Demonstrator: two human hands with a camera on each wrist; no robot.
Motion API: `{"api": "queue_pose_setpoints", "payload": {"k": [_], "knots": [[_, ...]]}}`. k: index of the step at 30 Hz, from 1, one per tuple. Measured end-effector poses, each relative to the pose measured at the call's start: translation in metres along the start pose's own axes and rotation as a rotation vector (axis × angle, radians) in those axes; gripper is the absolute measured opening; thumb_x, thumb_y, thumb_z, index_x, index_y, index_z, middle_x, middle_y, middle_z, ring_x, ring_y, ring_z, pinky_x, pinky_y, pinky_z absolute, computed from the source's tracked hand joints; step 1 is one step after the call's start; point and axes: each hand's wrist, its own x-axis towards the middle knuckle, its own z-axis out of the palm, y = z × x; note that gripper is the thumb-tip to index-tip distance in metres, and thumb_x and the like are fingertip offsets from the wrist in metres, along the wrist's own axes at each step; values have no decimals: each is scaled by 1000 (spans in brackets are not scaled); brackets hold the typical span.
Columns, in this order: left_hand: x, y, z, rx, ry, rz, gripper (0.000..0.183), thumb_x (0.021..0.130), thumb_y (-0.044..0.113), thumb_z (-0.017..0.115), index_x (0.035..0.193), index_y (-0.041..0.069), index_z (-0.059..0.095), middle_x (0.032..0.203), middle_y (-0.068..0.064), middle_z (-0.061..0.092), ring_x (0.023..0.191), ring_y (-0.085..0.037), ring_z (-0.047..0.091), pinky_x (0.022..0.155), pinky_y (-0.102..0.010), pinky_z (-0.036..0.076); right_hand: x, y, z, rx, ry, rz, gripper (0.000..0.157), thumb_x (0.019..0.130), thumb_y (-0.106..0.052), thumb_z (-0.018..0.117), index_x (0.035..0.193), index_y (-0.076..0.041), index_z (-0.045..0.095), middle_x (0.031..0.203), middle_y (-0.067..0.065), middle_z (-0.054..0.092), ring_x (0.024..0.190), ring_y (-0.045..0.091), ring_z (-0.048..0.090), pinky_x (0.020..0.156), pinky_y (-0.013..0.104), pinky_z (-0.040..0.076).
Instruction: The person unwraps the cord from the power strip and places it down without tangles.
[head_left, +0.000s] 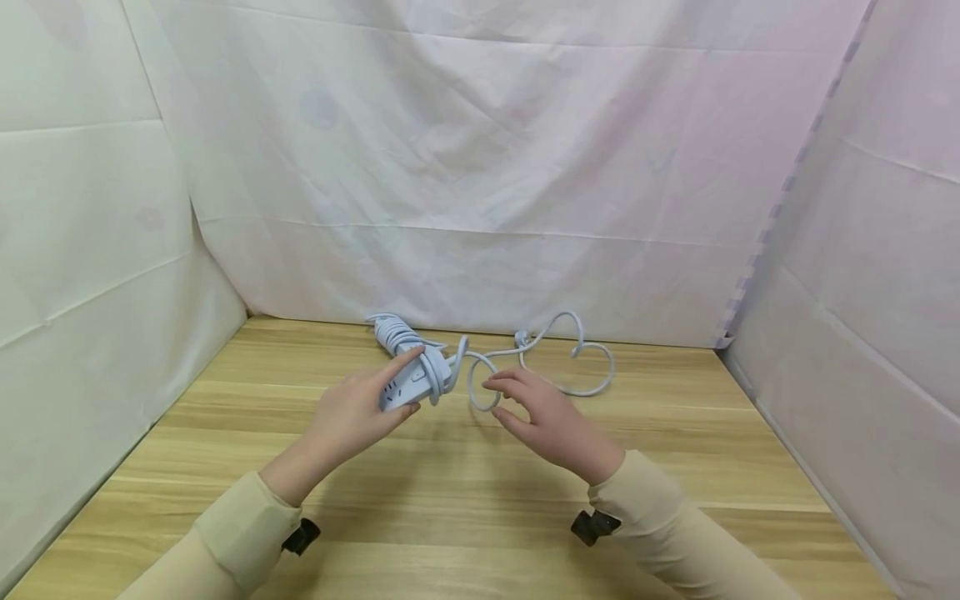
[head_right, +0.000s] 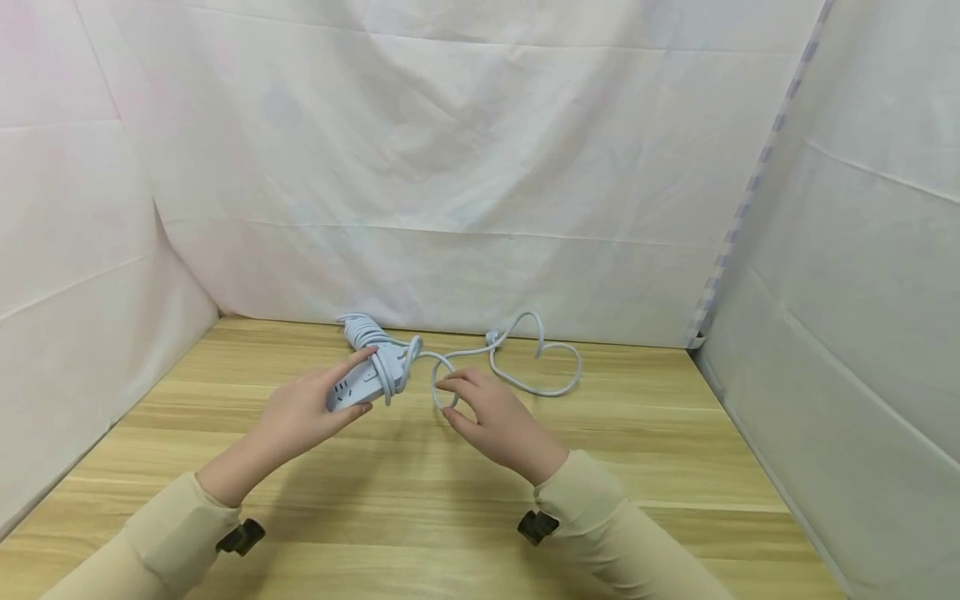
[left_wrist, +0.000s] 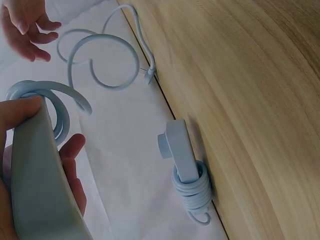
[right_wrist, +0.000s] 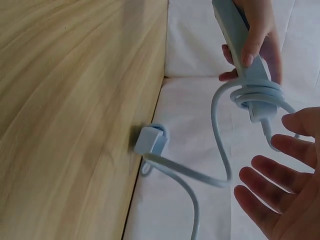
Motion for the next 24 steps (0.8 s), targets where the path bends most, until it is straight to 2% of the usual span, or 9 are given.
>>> {"api": "queue_pose_setpoints", "payload": {"k": [8, 13, 18, 24], "knots": [[-1, -1, -1, 7, 51, 78, 76, 78, 27, 83, 145, 28, 47, 98, -9, 66, 75, -18, 55, 52, -32, 41, 13, -7, 15, 64, -70, 65, 38, 96, -18, 62, 132, -7, 57, 131, 3, 55, 103, 18, 58, 88, 35, 48], [1, -2, -2, -27, 90, 125, 77, 77, 19, 84, 144, 23, 47, 109, -9, 67, 83, -22, 60, 62, -39, 48, 22, -10, 25, 99, -121, 101, 41, 97, -19, 61, 135, -6, 55, 134, 6, 54, 106, 20, 58, 88, 37, 48], [3, -3, -3, -76, 90, 149, 78, 78, 13, 83, 146, 20, 45, 119, -13, 64, 95, -27, 63, 72, -46, 51, 30, -12, 36, 130, -166, 124, 43, 97, -20, 60, 137, -6, 53, 136, 7, 52, 108, 24, 58, 86, 36, 50], [4, 1, -4, -48, 113, 197, 79, 77, 12, 83, 146, 23, 44, 119, -9, 64, 95, -25, 63, 70, -45, 52, 36, -14, 49, 153, -191, 140, 43, 97, -23, 60, 136, -8, 55, 139, 8, 48, 111, 21, 56, 89, 35, 49]]}}
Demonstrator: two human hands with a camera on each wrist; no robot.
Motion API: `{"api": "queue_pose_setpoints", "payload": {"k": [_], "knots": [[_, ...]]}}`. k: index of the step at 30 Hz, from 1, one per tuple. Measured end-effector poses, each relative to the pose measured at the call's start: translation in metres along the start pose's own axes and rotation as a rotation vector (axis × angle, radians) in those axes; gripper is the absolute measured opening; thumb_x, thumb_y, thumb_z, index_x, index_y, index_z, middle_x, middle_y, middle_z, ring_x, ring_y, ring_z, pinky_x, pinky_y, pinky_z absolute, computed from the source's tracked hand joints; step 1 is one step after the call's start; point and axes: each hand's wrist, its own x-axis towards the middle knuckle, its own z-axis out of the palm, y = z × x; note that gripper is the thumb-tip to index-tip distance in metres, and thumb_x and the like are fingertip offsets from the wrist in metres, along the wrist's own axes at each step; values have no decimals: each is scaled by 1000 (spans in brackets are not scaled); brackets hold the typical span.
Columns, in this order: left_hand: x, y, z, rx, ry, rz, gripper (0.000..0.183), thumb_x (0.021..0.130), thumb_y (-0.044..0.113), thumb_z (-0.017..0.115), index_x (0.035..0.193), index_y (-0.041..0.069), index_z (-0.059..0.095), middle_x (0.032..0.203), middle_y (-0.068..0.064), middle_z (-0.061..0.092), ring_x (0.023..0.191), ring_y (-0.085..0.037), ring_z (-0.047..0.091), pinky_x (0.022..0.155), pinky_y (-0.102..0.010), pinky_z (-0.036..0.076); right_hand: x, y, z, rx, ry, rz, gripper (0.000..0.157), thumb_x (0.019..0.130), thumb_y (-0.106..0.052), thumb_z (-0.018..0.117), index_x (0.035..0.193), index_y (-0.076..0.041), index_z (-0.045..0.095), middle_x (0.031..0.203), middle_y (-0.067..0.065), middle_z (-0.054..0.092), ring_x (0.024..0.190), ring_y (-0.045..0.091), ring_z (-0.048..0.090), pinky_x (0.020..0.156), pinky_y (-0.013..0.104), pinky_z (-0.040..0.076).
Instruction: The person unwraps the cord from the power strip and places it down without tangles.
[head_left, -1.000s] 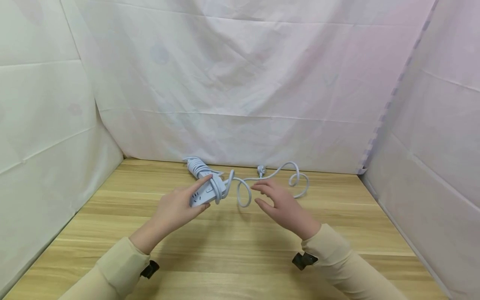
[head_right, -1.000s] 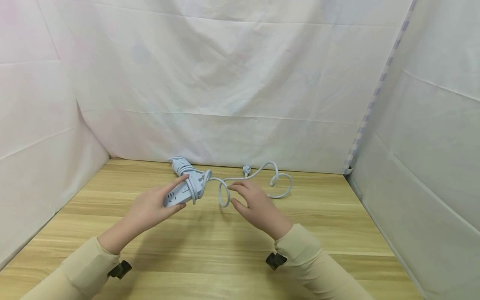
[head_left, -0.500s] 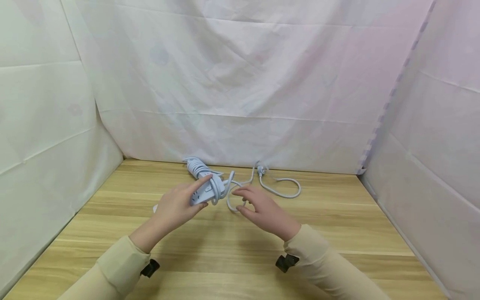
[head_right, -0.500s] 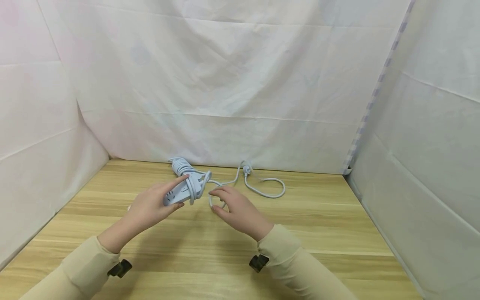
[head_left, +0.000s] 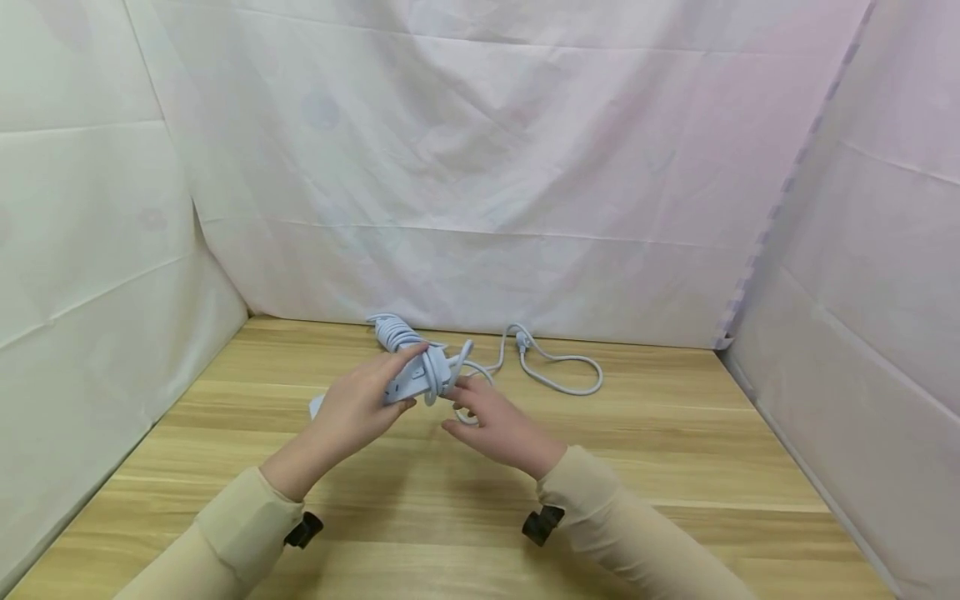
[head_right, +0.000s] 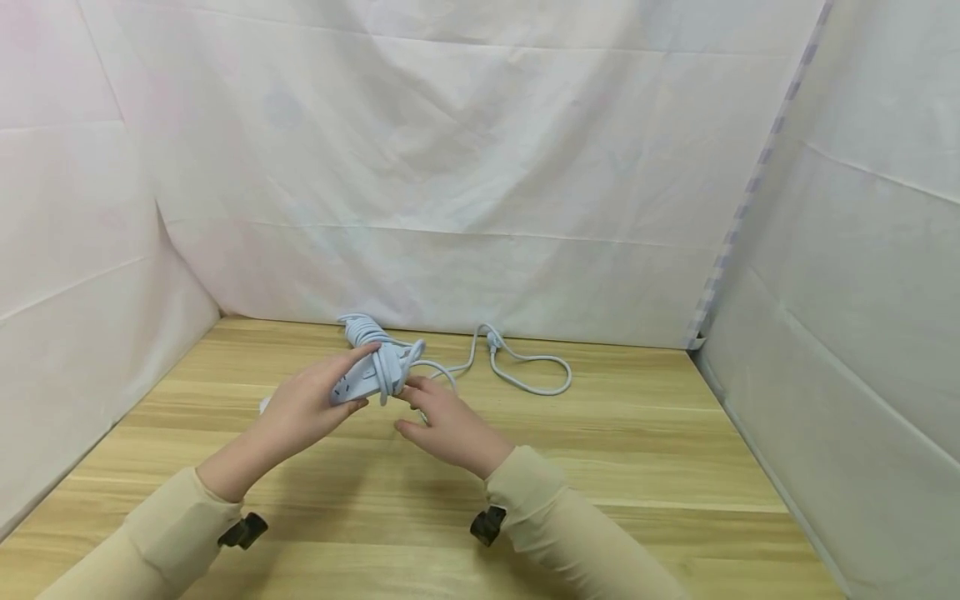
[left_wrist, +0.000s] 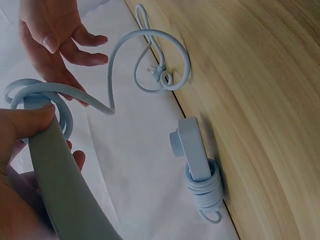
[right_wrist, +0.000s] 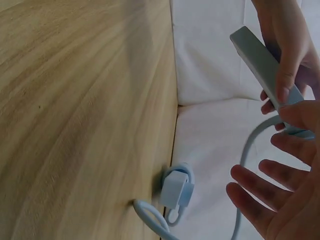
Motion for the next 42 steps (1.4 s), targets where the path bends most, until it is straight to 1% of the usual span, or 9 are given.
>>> {"api": "queue_pose_setpoints", "payload": {"k": [7, 11, 17, 21, 25, 28, 32, 37, 42], "knots": [[2, 5, 2, 15, 13, 29, 79, 77, 13, 82, 146, 26, 45, 109, -6, 62, 85, -22, 61, 63, -40, 50, -1, -3, 6, -13, -29, 47, 43, 98, -28, 59, 138, -12, 55, 142, 6, 49, 116, 23, 57, 89, 36, 50], [1, 6, 3, 21, 29, 5, 79, 77, 16, 83, 144, 28, 44, 104, -5, 62, 77, -18, 57, 58, -35, 46, -2, -3, 7, -4, 9, 21, 38, 98, -23, 59, 133, -11, 58, 136, 6, 55, 114, 21, 58, 87, 33, 50], [1, 9, 5, 44, 44, -41, 74, 80, 28, 81, 143, 29, 45, 102, -4, 64, 74, -16, 56, 54, -33, 44, -2, -7, 6, 4, 89, -47, 20, 99, -19, 58, 114, -10, 67, 111, 1, 68, 102, 15, 63, 85, 31, 51], [1, 10, 3, 64, 48, -102, 71, 81, 35, 79, 143, 31, 45, 97, -3, 64, 68, -15, 54, 48, -31, 40, -4, -11, 4, 17, 76, -52, 20, 102, -19, 53, 116, -12, 65, 113, -2, 69, 98, 10, 64, 82, 27, 51], [0, 10, 3, 112, 40, -129, 71, 81, 38, 78, 143, 32, 44, 91, -3, 62, 63, -15, 51, 45, -29, 37, -7, -15, 2, 85, 50, -41, 19, 104, -14, 47, 114, -9, 62, 114, 4, 69, 97, 14, 66, 81, 24, 51], [0, 9, 3, 137, 26, -140, 72, 82, 41, 77, 144, 32, 43, 94, -3, 62, 63, -14, 51, 44, -28, 36, -11, -17, 0, 113, 52, -46, 15, 103, -11, 48, 108, -8, 62, 105, 7, 68, 93, 16, 68, 79, 22, 52], [-1, 9, 2, 153, 0, -153, 73, 83, 42, 76, 146, 32, 41, 99, -3, 63, 64, -14, 52, 45, -29, 37, -15, -20, -5, -3, 103, -108, 11, 102, -13, 52, 105, -10, 62, 96, 0, 66, 85, 10, 65, 75, 22, 51], [-2, 7, 2, 163, -22, -145, 73, 84, 41, 76, 146, 30, 41, 105, -3, 64, 64, -16, 52, 47, -31, 39, -18, -22, -12, -241, 243, -241, 7, 98, -13, 60, 103, -11, 64, 87, -5, 64, 73, 5, 57, 64, 21, 48], [-4, 5, 2, 159, -67, -146, 74, 84, 41, 75, 147, 26, 40, 115, -7, 66, 76, -20, 60, 51, -36, 43, -18, -20, -19, -367, 370, -347, 9, 93, -12, 67, 101, -10, 68, 85, -4, 65, 68, 7, 56, 59, 22, 47]]}}
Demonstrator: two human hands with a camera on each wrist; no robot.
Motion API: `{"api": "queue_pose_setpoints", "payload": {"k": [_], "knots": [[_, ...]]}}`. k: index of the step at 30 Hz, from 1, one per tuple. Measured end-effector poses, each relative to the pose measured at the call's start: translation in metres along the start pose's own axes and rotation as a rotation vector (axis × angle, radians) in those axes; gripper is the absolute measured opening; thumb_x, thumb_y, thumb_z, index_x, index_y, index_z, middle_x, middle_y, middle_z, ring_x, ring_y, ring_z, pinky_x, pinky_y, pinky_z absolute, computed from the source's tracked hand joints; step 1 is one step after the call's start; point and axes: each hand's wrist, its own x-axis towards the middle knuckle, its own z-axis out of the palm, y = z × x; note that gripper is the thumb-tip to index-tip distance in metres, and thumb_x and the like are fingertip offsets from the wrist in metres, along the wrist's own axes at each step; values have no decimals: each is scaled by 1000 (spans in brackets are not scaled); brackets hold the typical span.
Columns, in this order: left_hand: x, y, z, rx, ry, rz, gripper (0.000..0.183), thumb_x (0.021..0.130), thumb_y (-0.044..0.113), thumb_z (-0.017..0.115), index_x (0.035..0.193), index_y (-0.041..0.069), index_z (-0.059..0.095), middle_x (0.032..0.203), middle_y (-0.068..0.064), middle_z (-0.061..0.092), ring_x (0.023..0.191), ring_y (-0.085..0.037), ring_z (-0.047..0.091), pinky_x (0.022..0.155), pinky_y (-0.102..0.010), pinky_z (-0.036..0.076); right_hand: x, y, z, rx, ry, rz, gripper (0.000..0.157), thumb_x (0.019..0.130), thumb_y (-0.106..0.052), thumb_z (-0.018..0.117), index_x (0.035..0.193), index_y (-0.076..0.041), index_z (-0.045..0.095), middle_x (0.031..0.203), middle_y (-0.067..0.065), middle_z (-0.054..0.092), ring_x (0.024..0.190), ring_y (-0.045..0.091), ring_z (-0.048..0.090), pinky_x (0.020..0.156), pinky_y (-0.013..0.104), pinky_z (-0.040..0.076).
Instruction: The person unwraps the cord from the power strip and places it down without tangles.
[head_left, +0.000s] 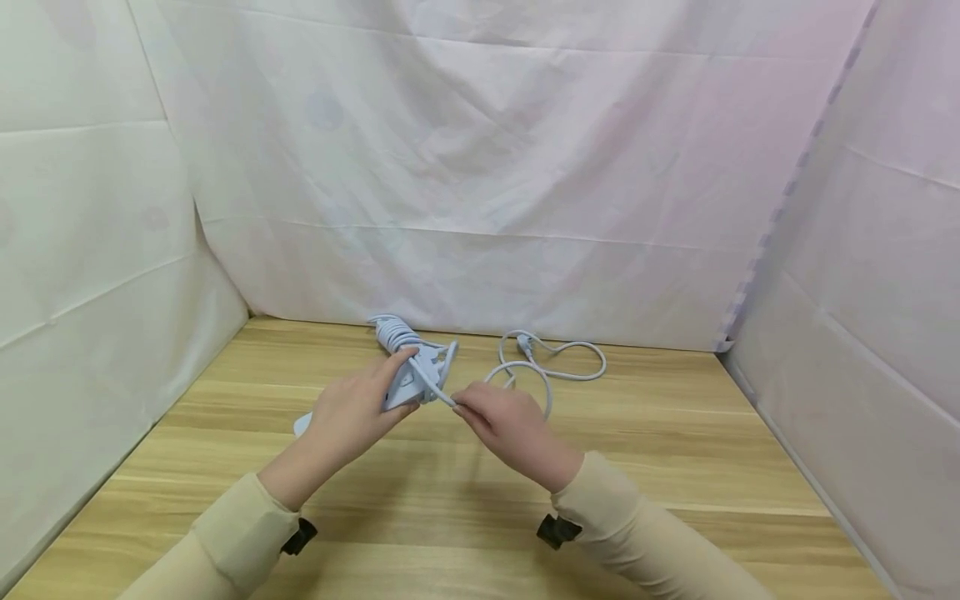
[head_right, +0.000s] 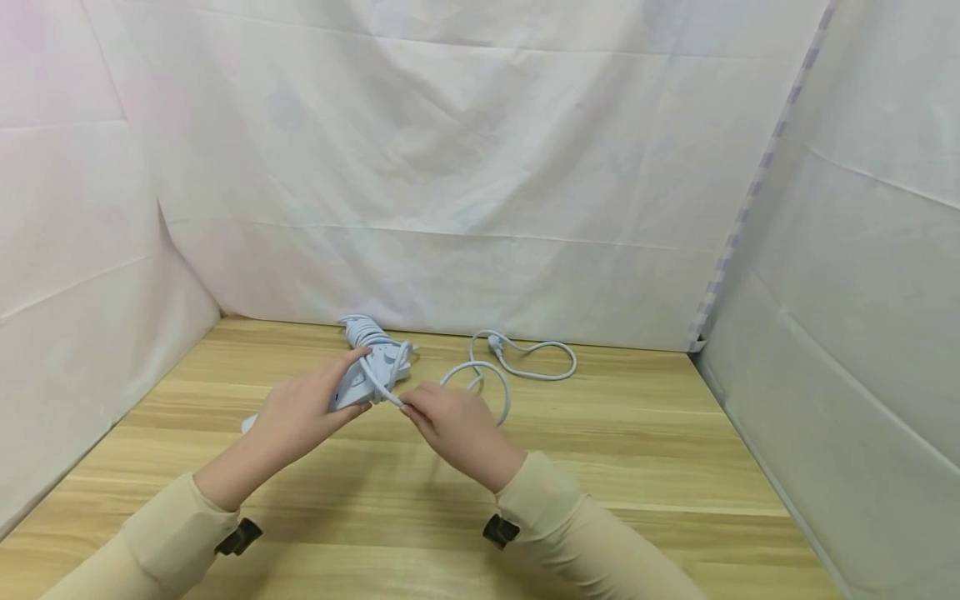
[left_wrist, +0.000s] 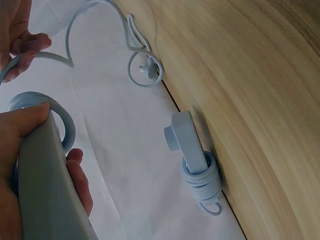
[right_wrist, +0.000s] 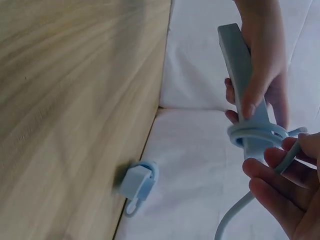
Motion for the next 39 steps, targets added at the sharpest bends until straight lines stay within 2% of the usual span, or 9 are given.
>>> {"api": "queue_pose_setpoints", "payload": {"k": [3, 6, 12, 17, 20, 27, 32, 35, 39], "knots": [[-2, -1, 1, -2, -31, 1, 76, 83, 41, 76, 147, 23, 39, 119, -9, 66, 84, -22, 63, 52, -37, 45, 1, 4, -4, -33, 52, -39, 9, 90, -11, 69, 98, -8, 70, 84, -3, 65, 65, 7, 55, 57, 22, 46], [-3, -1, 1, 6, -52, 5, 79, 83, 42, 76, 149, 20, 38, 120, -10, 65, 84, -23, 64, 53, -37, 45, 2, 7, -10, -47, 72, -48, 8, 90, -11, 69, 97, -8, 72, 84, -2, 64, 60, 7, 53, 55, 21, 44], [-7, 0, 3, 36, -70, 16, 85, 80, 45, 78, 149, 20, 35, 100, -11, 69, 72, -19, 60, 47, -34, 42, 6, 14, -20, -45, 76, -20, 11, 92, -11, 68, 100, -7, 74, 89, 0, 65, 63, 7, 53, 57, 22, 44], [-13, 1, 5, 46, -67, 66, 87, 78, 46, 79, 149, 23, 35, 91, -8, 68, 71, -19, 61, 45, -33, 41, 8, 23, -24, -39, 91, -8, 15, 92, -10, 68, 104, -6, 75, 92, 2, 68, 66, 8, 58, 59, 23, 47], [-15, 2, 5, 49, -48, 116, 86, 78, 46, 79, 149, 25, 35, 92, -6, 69, 71, -18, 61, 47, -33, 42, 8, 27, -26, -45, 99, 6, 15, 91, -10, 68, 104, -5, 75, 90, 3, 67, 66, 9, 58, 59, 23, 47], [-19, 7, 3, 24, -13, 228, 84, 79, 46, 78, 150, 31, 36, 114, 0, 68, 89, -16, 66, 59, -36, 50, 4, 37, -28, -61, 105, 22, 15, 91, -10, 69, 103, -5, 75, 90, 3, 67, 66, 11, 59, 60, 25, 49], [-21, 10, 1, 6, 31, 304, 78, 79, 44, 79, 147, 31, 43, 112, 6, 68, 90, -13, 66, 64, -35, 52, -1, 43, -27, -75, 94, 51, 16, 91, -11, 69, 105, -6, 75, 91, 5, 68, 65, 11, 58, 57, 25, 48], [-22, 11, 0, -18, 48, 313, 73, 79, 44, 79, 143, 30, 48, 112, 6, 68, 89, -13, 66, 65, -35, 52, -5, 46, -26, -70, 72, 82, 17, 92, -12, 68, 107, -7, 75, 92, 5, 68, 64, 10, 57, 57, 25, 47], [-22, 12, -1, -52, 52, 270, 70, 78, 45, 79, 140, 26, 52, 115, 4, 68, 93, -15, 66, 68, -38, 53, -12, 50, -25, -63, 31, 127, 19, 93, -13, 67, 110, -8, 74, 93, 3, 68, 65, 10, 55, 58, 26, 45]]}}
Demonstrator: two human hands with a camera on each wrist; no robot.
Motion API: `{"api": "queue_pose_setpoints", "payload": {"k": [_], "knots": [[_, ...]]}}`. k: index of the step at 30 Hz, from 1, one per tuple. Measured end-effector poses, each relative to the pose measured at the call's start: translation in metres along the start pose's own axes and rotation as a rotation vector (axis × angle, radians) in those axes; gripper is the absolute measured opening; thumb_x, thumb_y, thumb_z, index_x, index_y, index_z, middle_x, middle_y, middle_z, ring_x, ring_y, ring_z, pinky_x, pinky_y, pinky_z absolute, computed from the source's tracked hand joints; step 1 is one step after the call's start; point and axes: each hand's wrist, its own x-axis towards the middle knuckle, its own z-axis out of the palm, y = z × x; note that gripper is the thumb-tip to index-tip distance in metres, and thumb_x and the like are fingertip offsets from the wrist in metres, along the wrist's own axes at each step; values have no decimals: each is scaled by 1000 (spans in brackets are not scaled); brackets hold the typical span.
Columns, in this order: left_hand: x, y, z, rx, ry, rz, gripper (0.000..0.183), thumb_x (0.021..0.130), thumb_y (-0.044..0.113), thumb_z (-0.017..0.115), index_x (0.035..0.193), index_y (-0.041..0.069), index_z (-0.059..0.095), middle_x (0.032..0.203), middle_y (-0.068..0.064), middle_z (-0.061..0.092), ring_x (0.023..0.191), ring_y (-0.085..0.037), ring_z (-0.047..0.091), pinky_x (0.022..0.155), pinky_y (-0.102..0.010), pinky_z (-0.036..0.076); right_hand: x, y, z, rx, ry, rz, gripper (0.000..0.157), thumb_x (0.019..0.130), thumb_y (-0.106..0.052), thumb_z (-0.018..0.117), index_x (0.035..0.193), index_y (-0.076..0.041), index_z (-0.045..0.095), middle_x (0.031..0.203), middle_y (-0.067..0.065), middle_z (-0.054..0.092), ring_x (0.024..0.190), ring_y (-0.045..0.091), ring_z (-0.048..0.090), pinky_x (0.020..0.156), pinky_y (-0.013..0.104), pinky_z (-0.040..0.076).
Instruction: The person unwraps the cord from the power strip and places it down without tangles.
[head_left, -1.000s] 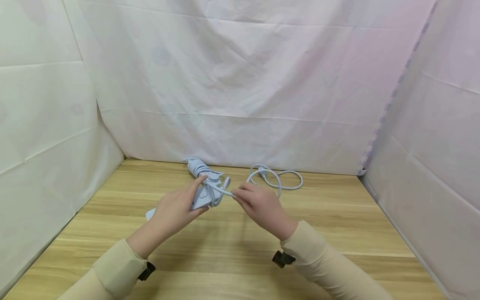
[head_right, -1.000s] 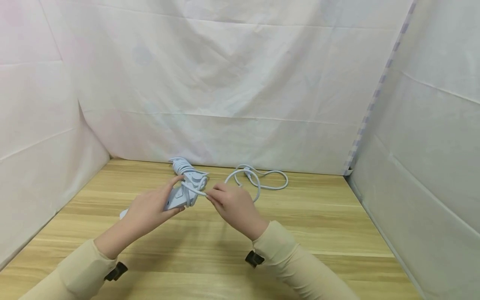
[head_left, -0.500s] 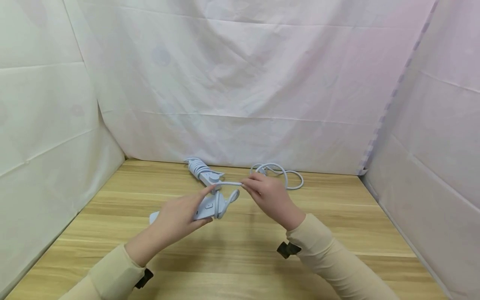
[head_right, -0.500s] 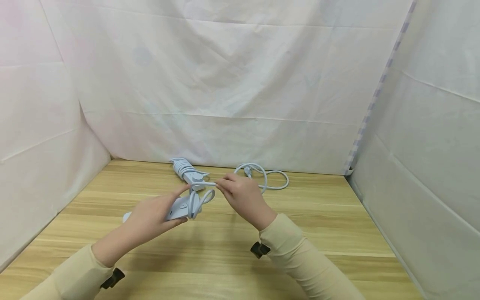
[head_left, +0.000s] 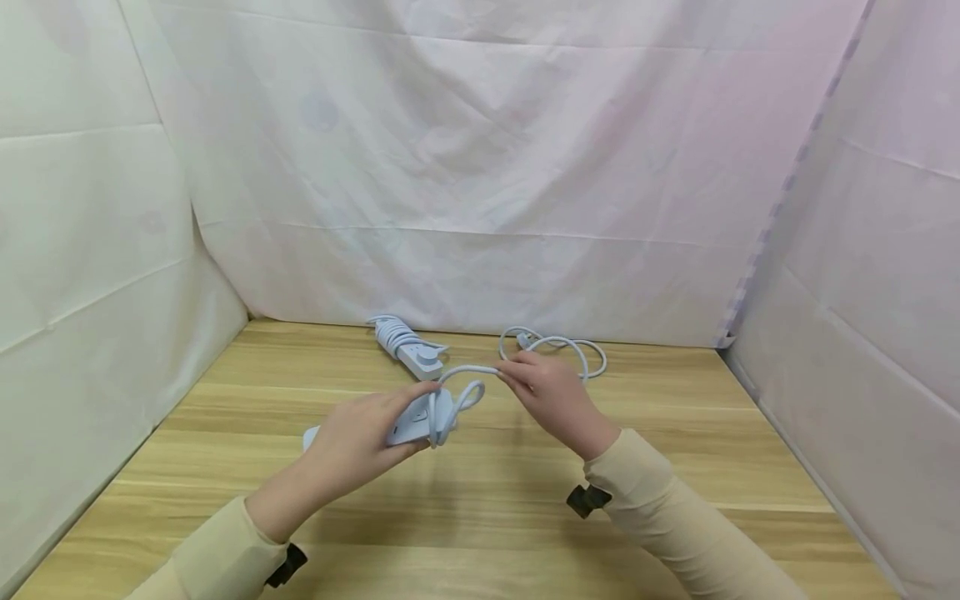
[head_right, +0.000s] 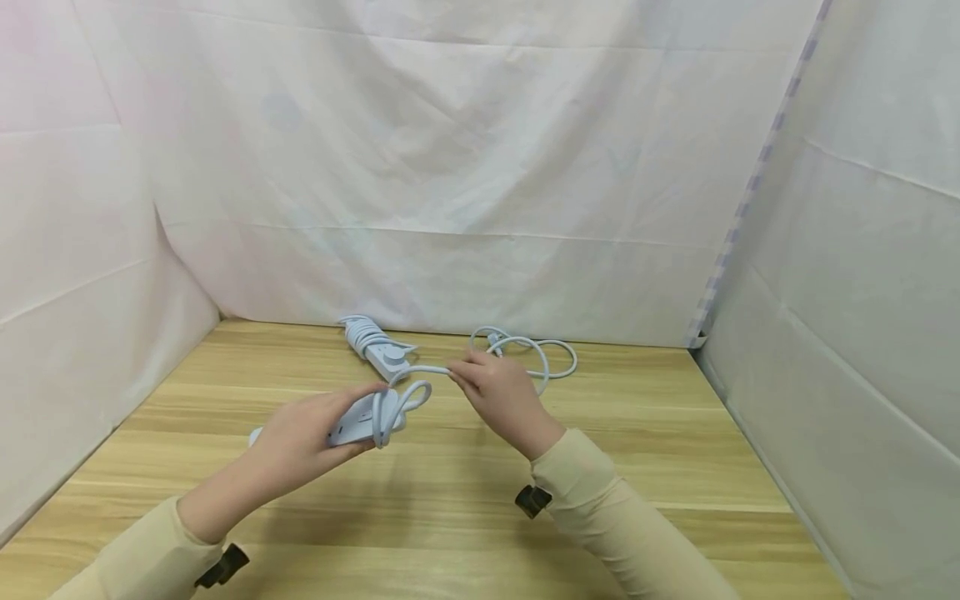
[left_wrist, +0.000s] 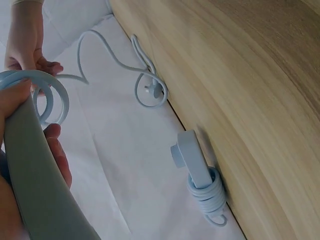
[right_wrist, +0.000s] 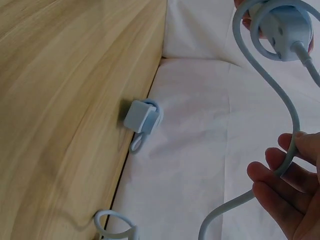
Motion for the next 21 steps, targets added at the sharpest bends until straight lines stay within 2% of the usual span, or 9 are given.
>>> {"api": "queue_pose_setpoints", "payload": {"k": [4, 11, 21], "knots": [[0, -1, -1, -13, 11, -50, 70, 78, 43, 80, 139, 26, 51, 114, 1, 68, 90, -15, 66, 65, -38, 53, -7, 3, -1, -9, -20, 15, 19, 92, -14, 68, 109, -8, 74, 88, 1, 66, 65, 11, 53, 59, 28, 44], [0, -7, -3, -46, 21, -128, 71, 78, 37, 81, 140, 25, 49, 115, -3, 68, 88, -17, 66, 63, -40, 52, -18, 6, -4, 18, 11, -22, 18, 89, -9, 71, 106, -7, 74, 86, 0, 66, 63, 7, 51, 56, 25, 44], [0, -19, 0, -47, -24, -222, 70, 81, 38, 78, 142, 25, 47, 122, -6, 66, 93, -22, 66, 64, -44, 51, -30, 4, -13, 22, 36, -81, 7, 88, -7, 71, 95, -7, 72, 78, -4, 59, 59, 4, 43, 52, 20, 40]]}}
